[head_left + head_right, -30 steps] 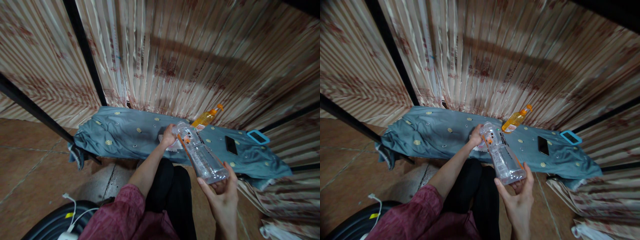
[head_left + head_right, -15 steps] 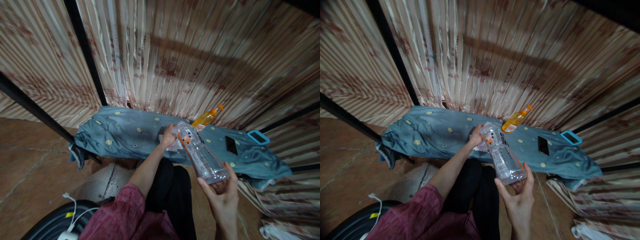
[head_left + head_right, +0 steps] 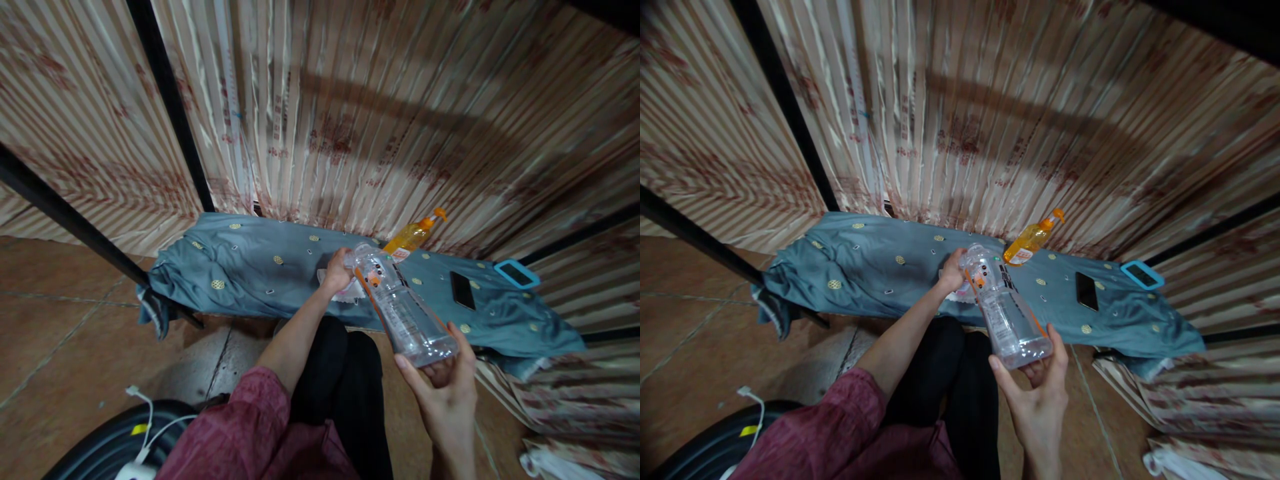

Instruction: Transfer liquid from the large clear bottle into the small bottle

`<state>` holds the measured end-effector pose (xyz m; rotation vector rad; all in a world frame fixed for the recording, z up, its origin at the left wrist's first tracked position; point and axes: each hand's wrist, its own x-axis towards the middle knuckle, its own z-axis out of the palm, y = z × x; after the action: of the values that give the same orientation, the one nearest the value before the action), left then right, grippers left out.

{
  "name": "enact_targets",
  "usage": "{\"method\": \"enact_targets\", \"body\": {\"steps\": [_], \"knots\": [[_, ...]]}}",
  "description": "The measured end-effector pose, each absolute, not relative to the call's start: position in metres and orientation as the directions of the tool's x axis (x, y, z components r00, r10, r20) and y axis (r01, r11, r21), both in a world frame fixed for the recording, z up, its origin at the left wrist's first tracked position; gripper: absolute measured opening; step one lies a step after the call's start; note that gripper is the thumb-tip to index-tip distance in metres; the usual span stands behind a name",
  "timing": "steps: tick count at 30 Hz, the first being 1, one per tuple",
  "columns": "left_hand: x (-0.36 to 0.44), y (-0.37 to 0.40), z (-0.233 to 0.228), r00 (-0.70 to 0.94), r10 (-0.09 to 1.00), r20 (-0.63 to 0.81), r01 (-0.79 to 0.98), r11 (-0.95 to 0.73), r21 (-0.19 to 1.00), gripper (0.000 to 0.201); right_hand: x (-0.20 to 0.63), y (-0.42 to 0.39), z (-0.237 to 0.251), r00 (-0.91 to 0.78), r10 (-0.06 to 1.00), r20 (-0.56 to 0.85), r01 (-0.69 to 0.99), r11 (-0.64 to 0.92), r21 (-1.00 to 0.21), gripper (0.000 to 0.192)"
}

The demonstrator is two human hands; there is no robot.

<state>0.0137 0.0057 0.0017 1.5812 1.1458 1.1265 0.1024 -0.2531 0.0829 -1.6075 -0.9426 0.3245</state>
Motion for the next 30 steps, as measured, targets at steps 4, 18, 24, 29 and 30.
{"method": "enact_targets", "body": {"steps": [4,18,24,29,30], "knots": [[0.0145,0.0066,0.0002,0.159,0.972,0.174,0.191,-0.203,0.96,0.04,0.1025,-0.2525,0.0823,0.634,0.723,0.277,0.393,0.007,-0.919,0.114],[0.0139,0.0062,0.0018,0.164,0.971,0.172,0.195,-0.203,0.96,0.041,0.1042,-0.2522,0.081,0.631,0.723,0.281,0.393,0.015,-0.919,0.113],[0.0154,0.007,-0.0002,0.163,0.972,0.169,0.167,-0.196,0.966,0.037,0.1042,-0.2522,0.0816,0.637,0.717,0.282,0.392,0.013,-0.92,0.113],[0.016,0.0078,-0.0019,0.158,0.971,0.177,0.154,-0.201,0.967,0.036,0.104,-0.2526,0.0821,0.641,0.722,0.263,0.378,0.001,-0.926,0.114],[0.0159,0.0078,-0.002,0.16,0.971,0.177,0.159,-0.203,0.966,0.037,0.104,-0.2526,0.0821,0.642,0.722,0.258,0.375,-0.003,-0.927,0.115]]}}
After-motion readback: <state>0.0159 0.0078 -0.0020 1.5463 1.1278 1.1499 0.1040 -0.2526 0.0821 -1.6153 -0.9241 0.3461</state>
